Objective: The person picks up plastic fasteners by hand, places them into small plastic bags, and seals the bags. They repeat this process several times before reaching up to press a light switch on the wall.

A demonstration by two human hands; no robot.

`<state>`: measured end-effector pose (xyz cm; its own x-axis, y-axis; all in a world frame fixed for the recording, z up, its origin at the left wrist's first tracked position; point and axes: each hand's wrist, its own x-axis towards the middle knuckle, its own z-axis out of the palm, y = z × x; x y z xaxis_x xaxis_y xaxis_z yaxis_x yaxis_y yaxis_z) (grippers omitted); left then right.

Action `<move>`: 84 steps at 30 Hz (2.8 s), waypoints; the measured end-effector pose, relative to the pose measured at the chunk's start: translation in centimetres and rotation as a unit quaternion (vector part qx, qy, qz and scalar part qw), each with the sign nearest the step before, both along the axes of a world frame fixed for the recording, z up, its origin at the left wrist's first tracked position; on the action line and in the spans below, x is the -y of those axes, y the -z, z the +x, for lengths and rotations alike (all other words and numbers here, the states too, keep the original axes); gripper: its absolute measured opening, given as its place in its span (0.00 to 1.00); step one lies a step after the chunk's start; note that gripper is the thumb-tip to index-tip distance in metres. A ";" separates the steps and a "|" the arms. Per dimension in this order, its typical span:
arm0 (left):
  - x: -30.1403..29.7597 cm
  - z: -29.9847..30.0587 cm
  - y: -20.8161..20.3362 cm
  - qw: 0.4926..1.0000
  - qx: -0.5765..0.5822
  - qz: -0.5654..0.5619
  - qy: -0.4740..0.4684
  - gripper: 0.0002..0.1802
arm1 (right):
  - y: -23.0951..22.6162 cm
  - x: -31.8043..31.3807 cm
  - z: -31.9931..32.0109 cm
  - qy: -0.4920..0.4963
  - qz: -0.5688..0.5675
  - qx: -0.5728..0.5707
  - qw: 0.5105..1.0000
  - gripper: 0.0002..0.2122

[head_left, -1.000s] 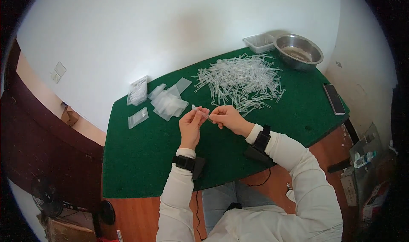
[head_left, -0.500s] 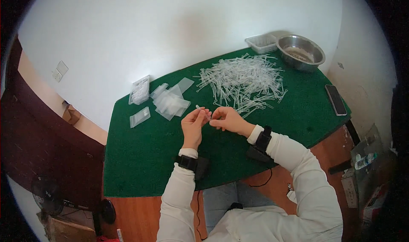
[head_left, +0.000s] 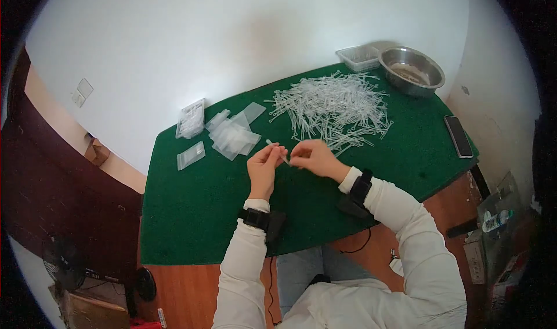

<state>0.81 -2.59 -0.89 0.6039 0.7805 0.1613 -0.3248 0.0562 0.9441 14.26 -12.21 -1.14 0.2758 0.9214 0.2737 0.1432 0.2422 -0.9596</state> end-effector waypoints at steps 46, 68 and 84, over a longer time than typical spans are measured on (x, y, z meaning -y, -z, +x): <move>-0.1 -0.4 -0.1 0.996 0.034 -0.031 0.072 0.11 | -1.8 0.5 -0.6 -0.122 -0.030 -0.152 0.980 0.06; 0.2 -0.6 -0.4 0.993 0.032 0.036 0.107 0.11 | -2.1 0.8 -0.4 -0.134 -0.131 -0.145 0.972 0.09; -0.6 0.1 0.7 0.998 0.060 -0.016 -0.029 0.11 | 0.7 -0.9 4.2 0.275 0.034 0.443 0.853 0.06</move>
<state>0.86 -1.96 -1.58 0.5350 0.8197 0.2046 -0.4393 0.0630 0.8961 18.46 -11.35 -1.88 0.3186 0.6922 0.6475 0.9144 -0.0445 -0.4023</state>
